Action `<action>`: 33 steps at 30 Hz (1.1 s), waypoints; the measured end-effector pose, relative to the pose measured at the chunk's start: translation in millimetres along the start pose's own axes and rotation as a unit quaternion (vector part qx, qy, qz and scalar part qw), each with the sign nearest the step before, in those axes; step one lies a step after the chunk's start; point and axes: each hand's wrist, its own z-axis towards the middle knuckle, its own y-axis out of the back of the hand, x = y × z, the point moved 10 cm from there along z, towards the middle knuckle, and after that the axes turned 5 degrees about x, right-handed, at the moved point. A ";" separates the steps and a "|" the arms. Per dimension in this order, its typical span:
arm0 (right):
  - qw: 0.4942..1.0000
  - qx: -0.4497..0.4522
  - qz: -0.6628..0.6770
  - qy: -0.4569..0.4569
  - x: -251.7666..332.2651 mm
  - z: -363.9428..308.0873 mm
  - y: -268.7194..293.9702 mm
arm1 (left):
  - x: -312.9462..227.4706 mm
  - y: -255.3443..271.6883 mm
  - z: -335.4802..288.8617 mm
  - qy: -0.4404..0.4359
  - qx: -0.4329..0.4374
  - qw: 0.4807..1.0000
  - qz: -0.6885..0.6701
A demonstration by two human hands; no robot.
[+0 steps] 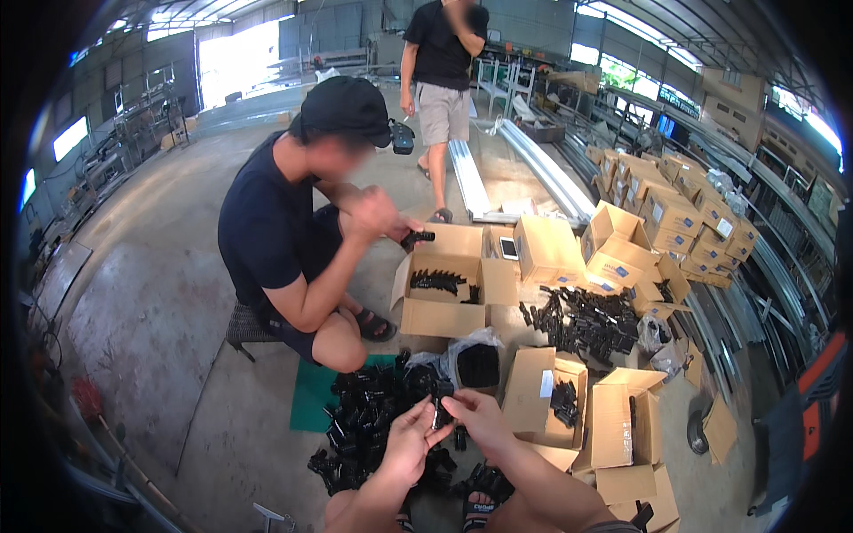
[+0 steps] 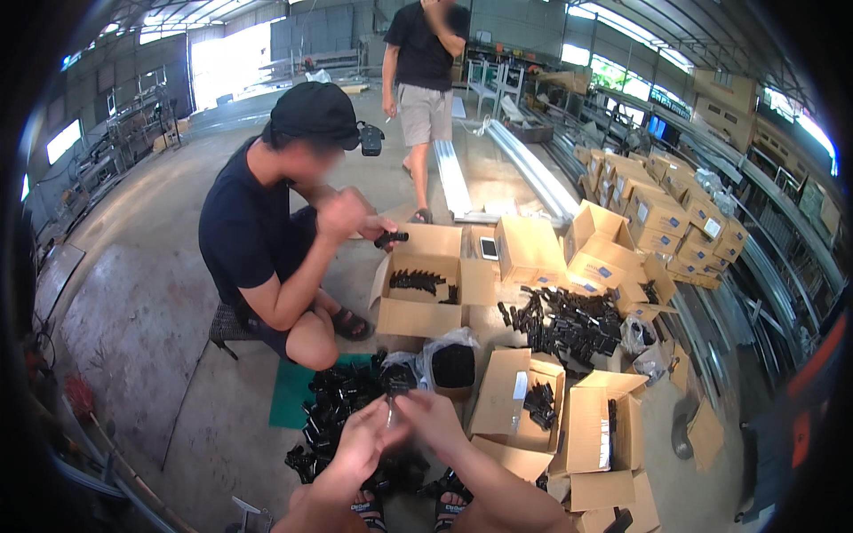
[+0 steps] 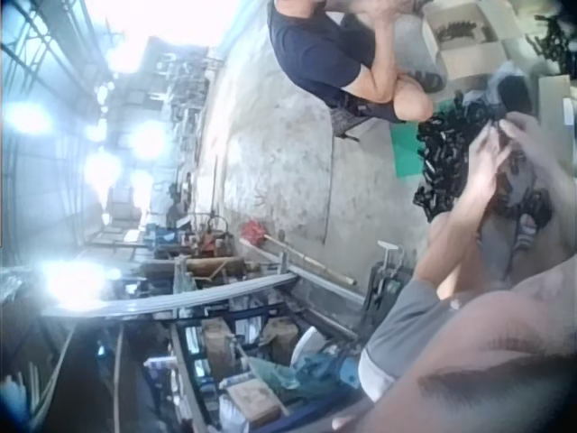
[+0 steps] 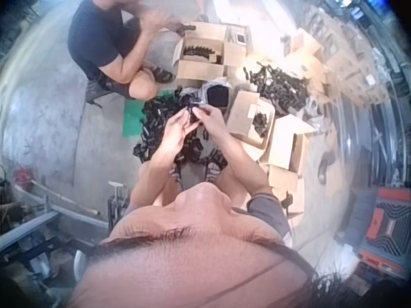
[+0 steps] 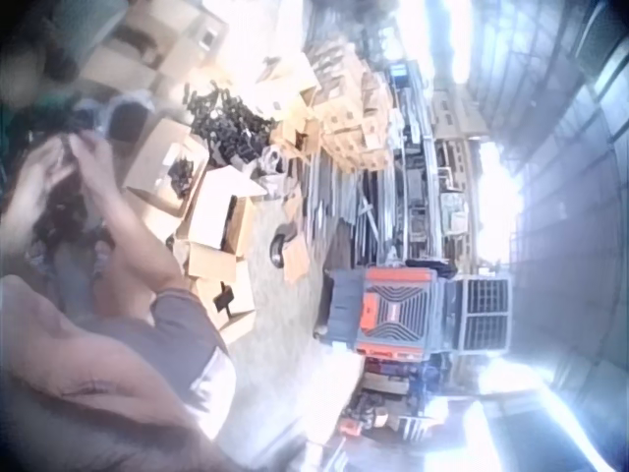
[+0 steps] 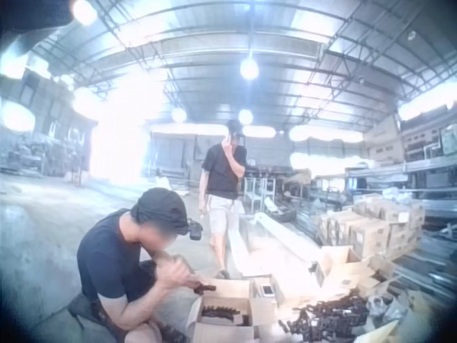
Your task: The person sorts small black plastic components by picking them up from a pile and placing them into cardboard boxes.
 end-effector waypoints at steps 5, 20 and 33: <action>0.997 0.053 -0.043 0.046 12.9 28.5 -10.8 | -23.1 8.3 -2.0 -0.007 -0.009 0.999 -0.047; 0.829 0.007 -0.559 0.029 -225.3 246.1 93.6 | -55.0 37.2 -7.4 -0.077 -0.119 0.979 -0.149; 0.706 0.122 -0.692 -0.088 -361.0 310.6 65.2 | -21.5 57.3 8.9 0.019 -0.139 0.968 -0.209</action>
